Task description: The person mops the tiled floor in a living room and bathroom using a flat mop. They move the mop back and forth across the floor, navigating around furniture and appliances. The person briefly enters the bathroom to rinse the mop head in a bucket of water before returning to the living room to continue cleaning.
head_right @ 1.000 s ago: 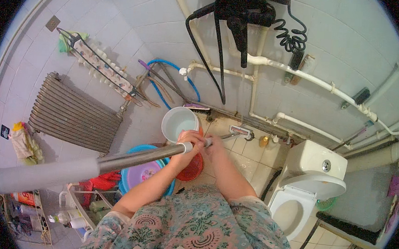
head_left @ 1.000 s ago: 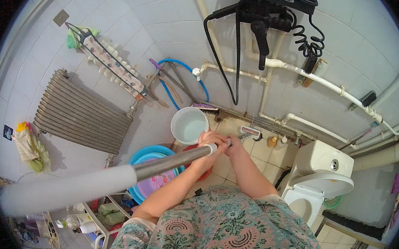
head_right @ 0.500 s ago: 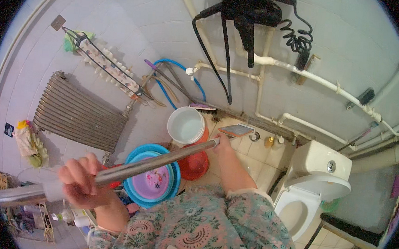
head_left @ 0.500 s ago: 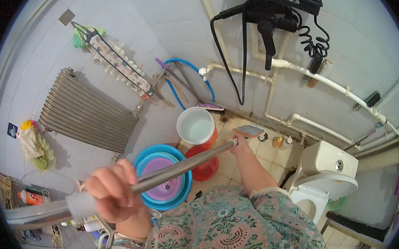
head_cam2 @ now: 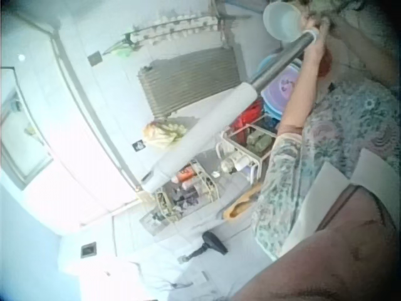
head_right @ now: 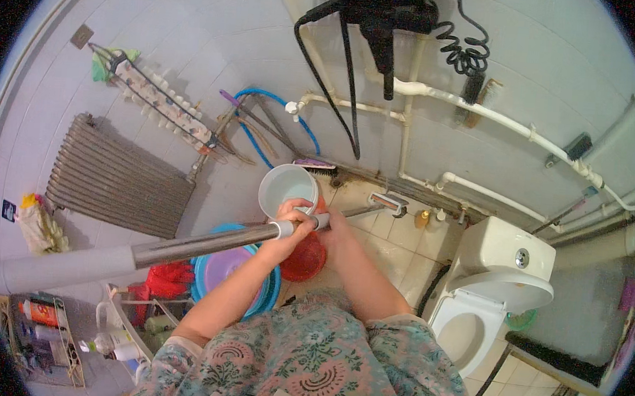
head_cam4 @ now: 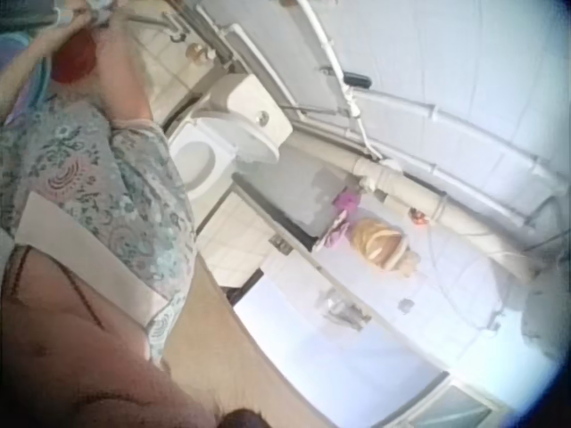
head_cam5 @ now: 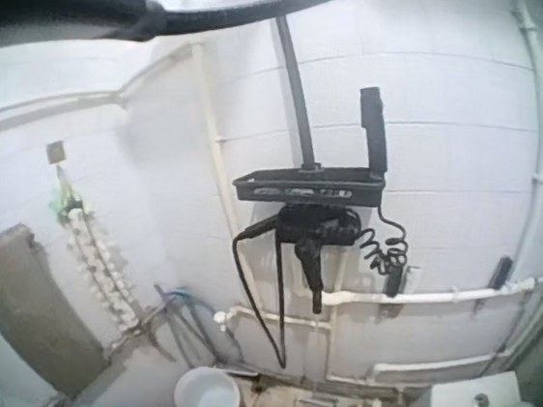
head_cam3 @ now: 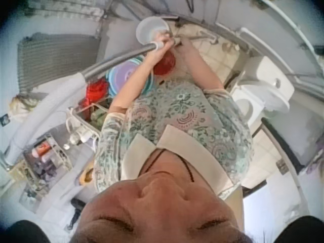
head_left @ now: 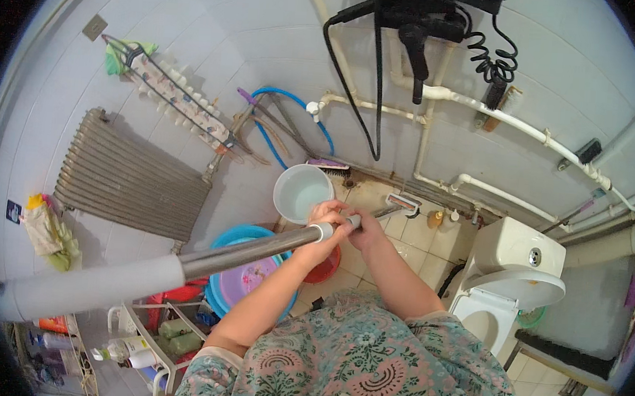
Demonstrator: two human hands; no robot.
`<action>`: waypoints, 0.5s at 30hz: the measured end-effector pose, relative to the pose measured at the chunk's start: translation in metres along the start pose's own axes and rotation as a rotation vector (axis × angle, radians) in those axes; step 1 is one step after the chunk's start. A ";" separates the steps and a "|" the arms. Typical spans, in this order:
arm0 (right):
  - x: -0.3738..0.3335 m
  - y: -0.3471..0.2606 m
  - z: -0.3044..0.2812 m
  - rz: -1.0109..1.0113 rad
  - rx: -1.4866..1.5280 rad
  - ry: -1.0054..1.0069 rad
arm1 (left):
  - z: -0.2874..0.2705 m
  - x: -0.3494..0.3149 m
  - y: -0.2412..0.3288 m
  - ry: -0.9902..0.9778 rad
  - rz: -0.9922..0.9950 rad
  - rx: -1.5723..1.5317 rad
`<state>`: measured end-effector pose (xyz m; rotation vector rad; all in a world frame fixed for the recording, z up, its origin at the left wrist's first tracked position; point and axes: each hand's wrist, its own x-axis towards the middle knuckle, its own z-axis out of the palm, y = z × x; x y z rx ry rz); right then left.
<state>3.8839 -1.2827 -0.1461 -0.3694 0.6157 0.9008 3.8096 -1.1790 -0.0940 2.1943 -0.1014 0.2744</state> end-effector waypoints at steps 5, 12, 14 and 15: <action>0.040 0.000 -0.031 -0.028 -0.072 -0.228 | 0.024 0.015 -0.021 -0.048 -0.115 -0.202; 0.030 -0.025 -0.020 -0.071 -0.201 -0.168 | 0.027 0.043 -0.020 -0.189 -0.311 -0.419; 0.026 -0.031 -0.020 -0.038 -0.275 -0.136 | 0.030 0.040 -0.028 -0.173 -0.216 -0.403; 0.027 -0.030 -0.026 -0.013 -0.304 -0.125 | 0.031 0.037 -0.030 -0.163 -0.167 -0.394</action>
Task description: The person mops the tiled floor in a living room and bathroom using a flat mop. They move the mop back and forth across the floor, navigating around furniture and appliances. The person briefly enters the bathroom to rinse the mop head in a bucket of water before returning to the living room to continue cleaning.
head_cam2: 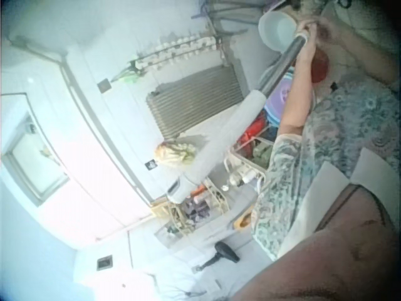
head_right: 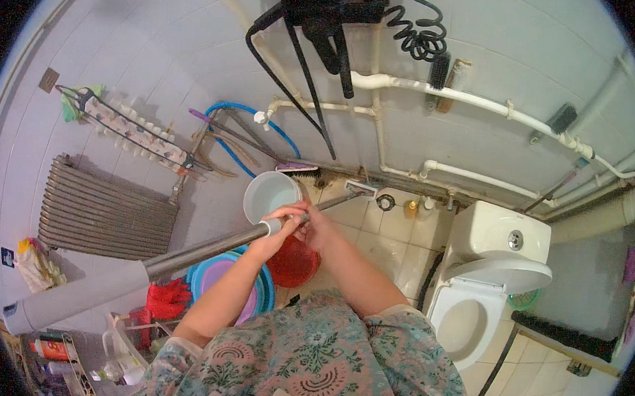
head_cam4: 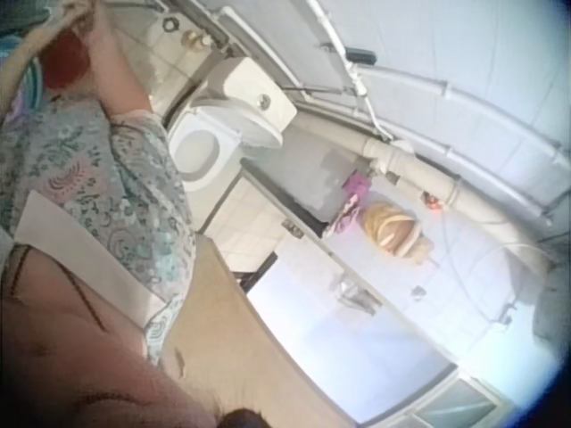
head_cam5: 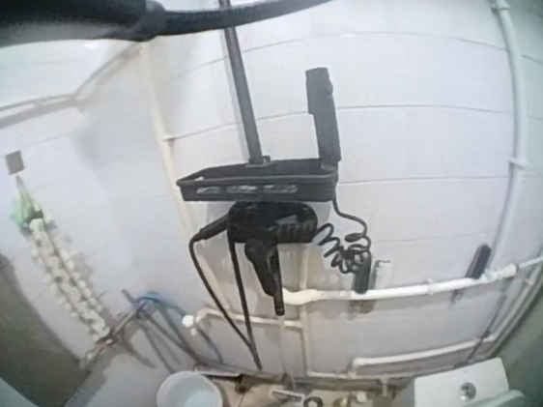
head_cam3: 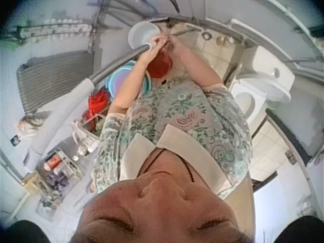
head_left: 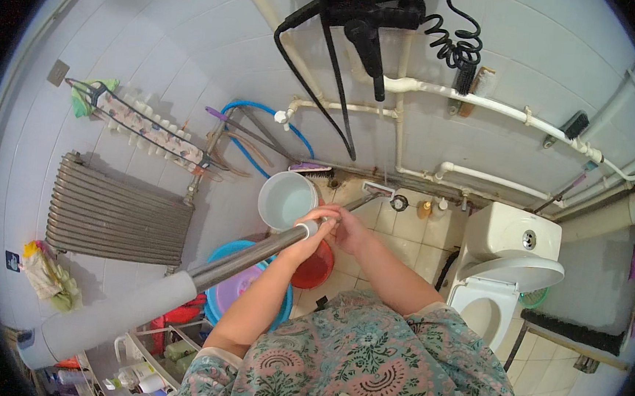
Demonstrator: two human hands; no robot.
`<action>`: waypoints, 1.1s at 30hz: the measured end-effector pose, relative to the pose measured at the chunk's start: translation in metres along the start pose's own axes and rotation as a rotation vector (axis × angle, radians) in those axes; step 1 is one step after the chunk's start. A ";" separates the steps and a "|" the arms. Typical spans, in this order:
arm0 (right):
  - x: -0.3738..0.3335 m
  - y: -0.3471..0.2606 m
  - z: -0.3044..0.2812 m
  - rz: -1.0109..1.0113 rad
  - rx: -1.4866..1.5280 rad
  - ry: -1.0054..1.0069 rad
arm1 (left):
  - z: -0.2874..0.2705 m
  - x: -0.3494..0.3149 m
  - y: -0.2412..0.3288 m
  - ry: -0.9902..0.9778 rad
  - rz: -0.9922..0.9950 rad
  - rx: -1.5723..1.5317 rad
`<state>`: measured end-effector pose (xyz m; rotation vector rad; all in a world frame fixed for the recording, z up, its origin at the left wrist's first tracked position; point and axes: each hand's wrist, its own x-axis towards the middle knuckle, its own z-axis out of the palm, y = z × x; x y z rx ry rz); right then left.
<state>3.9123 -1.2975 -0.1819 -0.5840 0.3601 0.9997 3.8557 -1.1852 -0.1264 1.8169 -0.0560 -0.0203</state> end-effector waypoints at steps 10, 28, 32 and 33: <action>0.016 -0.042 -0.083 -0.066 -0.214 0.186 | 0.007 0.061 0.024 -0.089 -0.063 0.096; -0.055 -0.239 0.077 -1.740 -2.290 0.472 | 0.008 0.107 0.047 -0.048 -0.089 0.148; -0.044 -0.237 0.073 -1.648 -2.331 0.562 | 0.004 0.100 0.047 -0.052 -0.101 0.168; -0.041 -0.239 0.068 -1.615 -2.387 0.601 | 0.003 0.099 0.049 -0.063 -0.118 0.189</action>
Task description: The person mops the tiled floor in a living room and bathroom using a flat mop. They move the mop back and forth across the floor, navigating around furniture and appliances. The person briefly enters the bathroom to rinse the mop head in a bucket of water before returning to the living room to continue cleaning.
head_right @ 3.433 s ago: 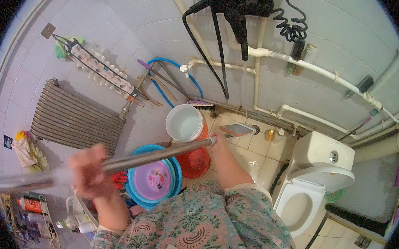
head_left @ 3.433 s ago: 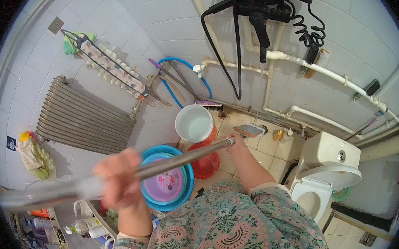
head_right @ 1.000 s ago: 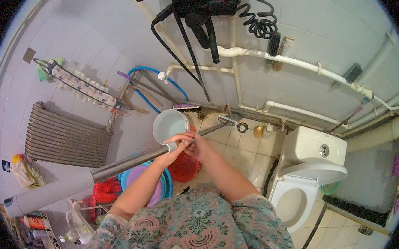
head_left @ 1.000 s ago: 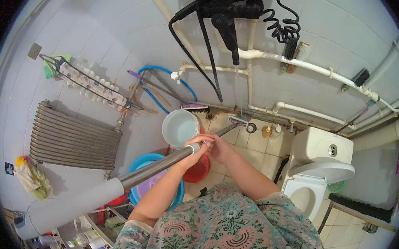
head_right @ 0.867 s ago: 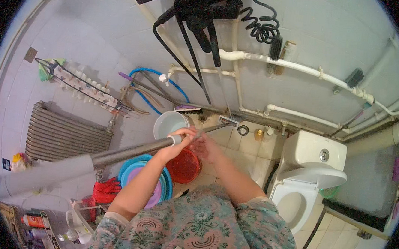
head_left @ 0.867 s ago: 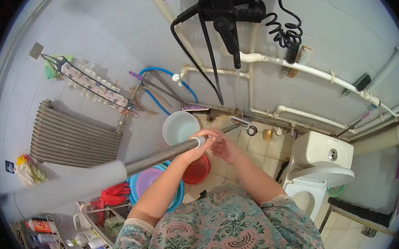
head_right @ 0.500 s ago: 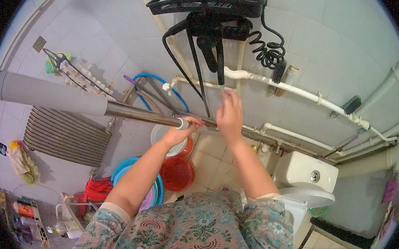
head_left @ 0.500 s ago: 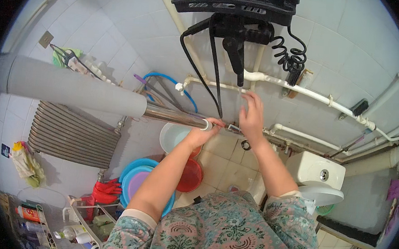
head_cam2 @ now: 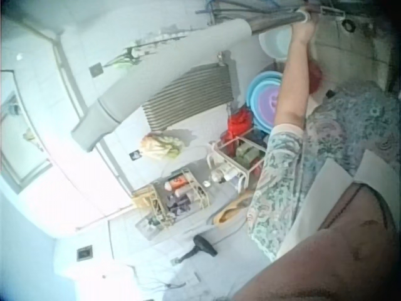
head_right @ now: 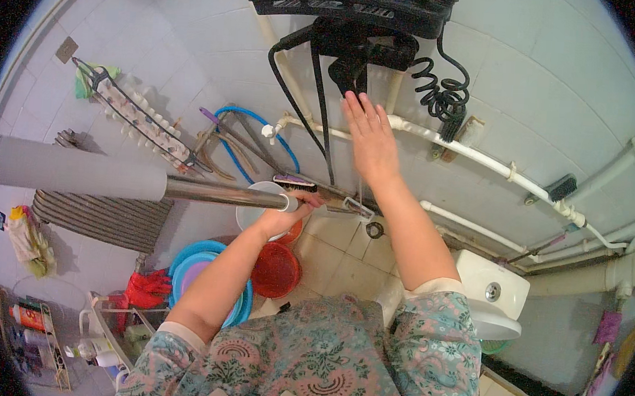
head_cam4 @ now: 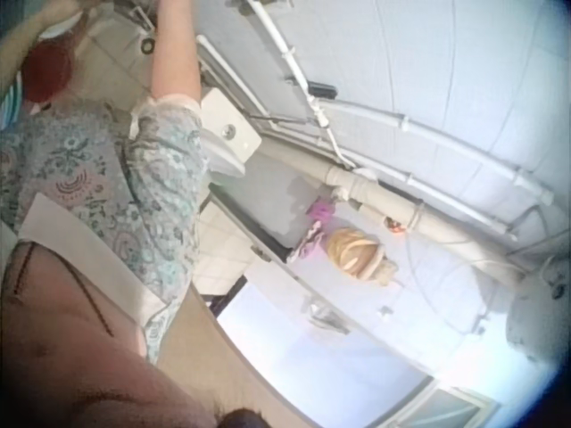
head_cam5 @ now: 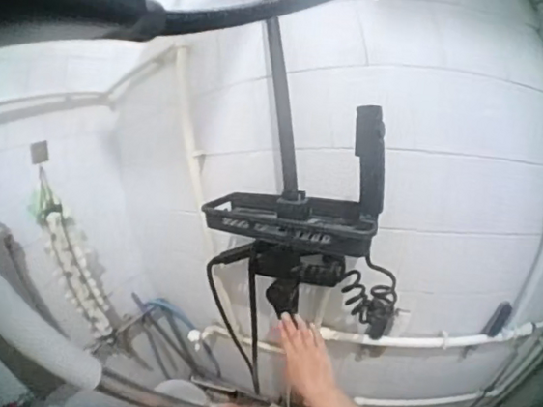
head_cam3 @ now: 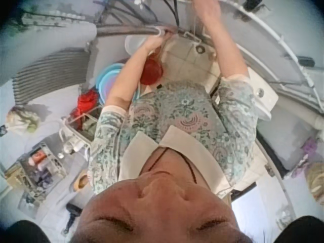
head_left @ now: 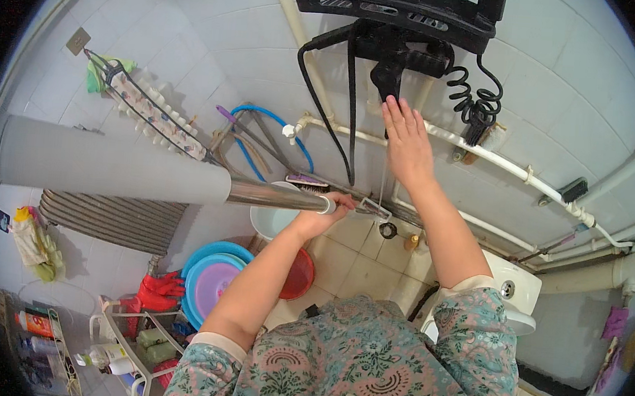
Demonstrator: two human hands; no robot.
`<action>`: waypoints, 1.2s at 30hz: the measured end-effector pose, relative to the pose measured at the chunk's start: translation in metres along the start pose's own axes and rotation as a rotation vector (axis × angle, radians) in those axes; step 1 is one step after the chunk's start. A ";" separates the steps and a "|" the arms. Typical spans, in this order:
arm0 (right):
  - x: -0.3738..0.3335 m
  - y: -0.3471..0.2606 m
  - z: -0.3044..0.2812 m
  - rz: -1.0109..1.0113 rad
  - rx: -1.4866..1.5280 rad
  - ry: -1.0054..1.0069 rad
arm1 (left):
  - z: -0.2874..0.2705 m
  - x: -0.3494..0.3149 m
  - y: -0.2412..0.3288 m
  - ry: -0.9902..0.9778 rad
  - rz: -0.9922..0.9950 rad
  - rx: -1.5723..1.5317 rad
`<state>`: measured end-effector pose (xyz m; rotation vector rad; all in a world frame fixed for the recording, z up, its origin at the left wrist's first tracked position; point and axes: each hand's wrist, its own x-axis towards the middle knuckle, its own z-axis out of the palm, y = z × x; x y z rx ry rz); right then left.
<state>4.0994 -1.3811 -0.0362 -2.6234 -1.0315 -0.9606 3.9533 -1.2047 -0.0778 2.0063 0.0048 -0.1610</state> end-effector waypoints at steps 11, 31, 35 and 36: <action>-0.054 -0.045 0.011 0.212 0.138 -0.182 | 0.009 -0.061 -0.051 0.097 0.053 -0.080; -0.246 -0.400 -0.020 1.990 2.484 0.181 | -0.051 -0.300 0.057 0.338 0.396 -0.601; -0.260 -0.418 -0.064 2.096 2.436 0.460 | -0.059 -0.320 0.053 0.163 0.470 -0.528; -0.269 -0.419 -0.069 2.165 2.360 0.491 | -0.060 -0.323 0.062 0.105 0.560 -0.546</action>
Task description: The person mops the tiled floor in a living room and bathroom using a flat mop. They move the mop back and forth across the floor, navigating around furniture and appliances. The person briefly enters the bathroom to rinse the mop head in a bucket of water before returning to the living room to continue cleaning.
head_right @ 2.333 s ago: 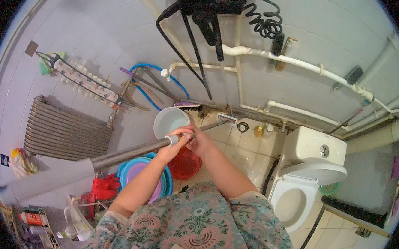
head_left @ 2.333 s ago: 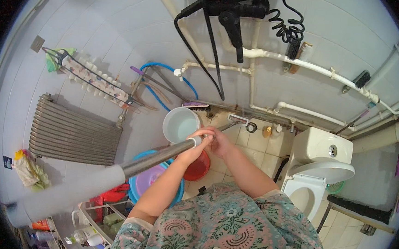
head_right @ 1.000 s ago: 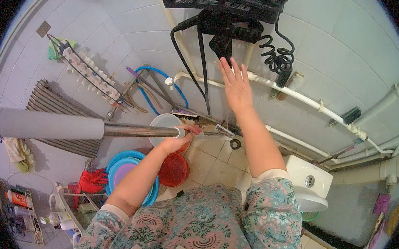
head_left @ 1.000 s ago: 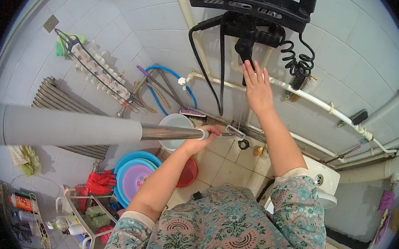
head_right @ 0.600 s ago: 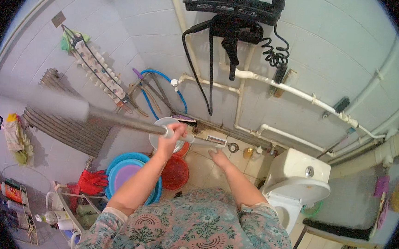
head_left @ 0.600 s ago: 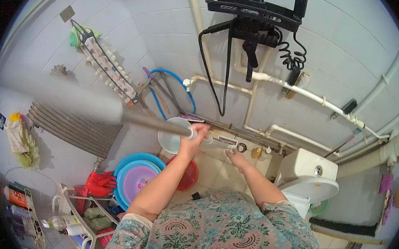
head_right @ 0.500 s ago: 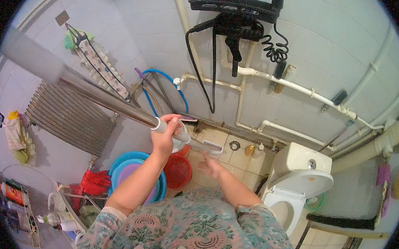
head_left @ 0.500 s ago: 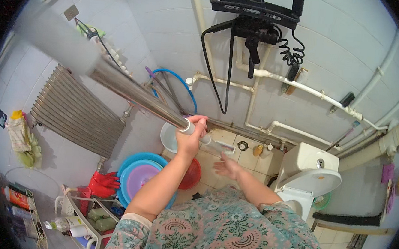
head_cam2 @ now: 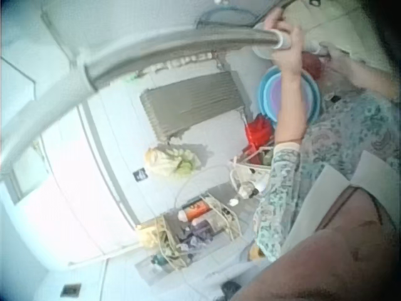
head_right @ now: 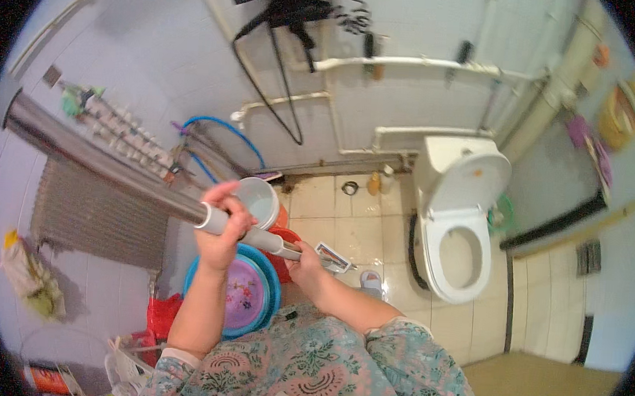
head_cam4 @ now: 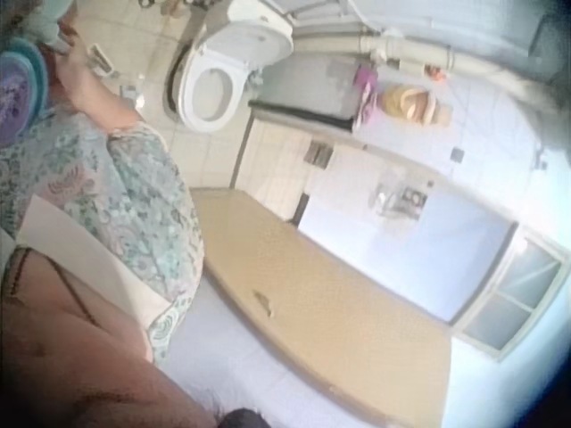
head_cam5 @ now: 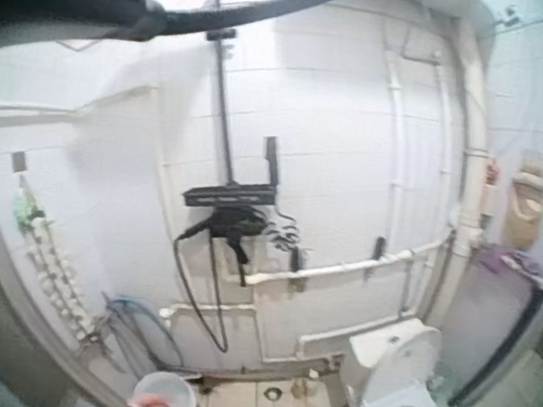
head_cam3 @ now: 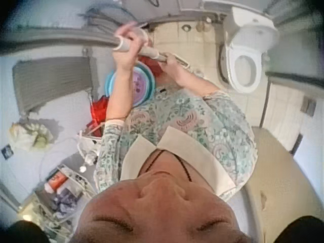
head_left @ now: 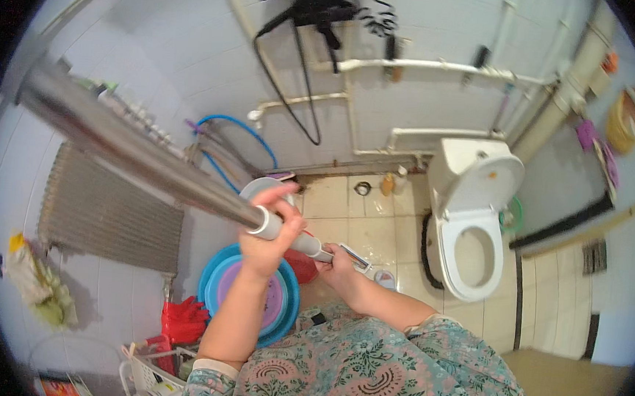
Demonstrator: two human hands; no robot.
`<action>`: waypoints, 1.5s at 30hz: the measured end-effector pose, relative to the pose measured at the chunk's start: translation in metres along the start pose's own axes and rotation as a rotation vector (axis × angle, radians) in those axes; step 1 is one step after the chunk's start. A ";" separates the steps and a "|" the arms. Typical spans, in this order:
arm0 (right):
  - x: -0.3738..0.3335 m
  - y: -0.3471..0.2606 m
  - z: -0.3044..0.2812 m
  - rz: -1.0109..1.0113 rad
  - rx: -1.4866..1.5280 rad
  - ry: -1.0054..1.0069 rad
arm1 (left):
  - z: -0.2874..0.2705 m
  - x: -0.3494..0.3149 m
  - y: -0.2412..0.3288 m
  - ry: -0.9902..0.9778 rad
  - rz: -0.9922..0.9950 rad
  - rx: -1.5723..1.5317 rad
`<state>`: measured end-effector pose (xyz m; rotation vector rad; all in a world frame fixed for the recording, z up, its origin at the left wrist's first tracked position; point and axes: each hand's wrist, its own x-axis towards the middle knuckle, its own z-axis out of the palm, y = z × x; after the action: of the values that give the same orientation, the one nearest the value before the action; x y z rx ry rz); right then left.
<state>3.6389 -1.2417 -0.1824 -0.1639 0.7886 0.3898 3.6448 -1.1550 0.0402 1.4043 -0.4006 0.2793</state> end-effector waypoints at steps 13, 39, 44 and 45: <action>-0.091 -0.112 -0.144 -0.251 0.188 0.385 | 0.126 -0.030 -0.030 -0.483 -0.124 -0.496; -0.366 -0.497 -0.314 -0.975 1.122 0.057 | 0.510 -0.059 0.046 -0.920 0.319 -0.996; -0.377 -0.516 -0.323 -1.114 1.115 -0.056 | 0.521 -0.052 0.036 -0.791 0.336 -0.978; -0.381 -0.520 -0.320 -1.159 1.126 -0.074 | 0.526 -0.048 0.034 -0.799 0.327 -1.005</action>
<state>3.3934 -1.9165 -0.1329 0.4505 0.6220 -1.1411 3.5311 -1.6667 0.1114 0.3870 -1.2330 -0.2376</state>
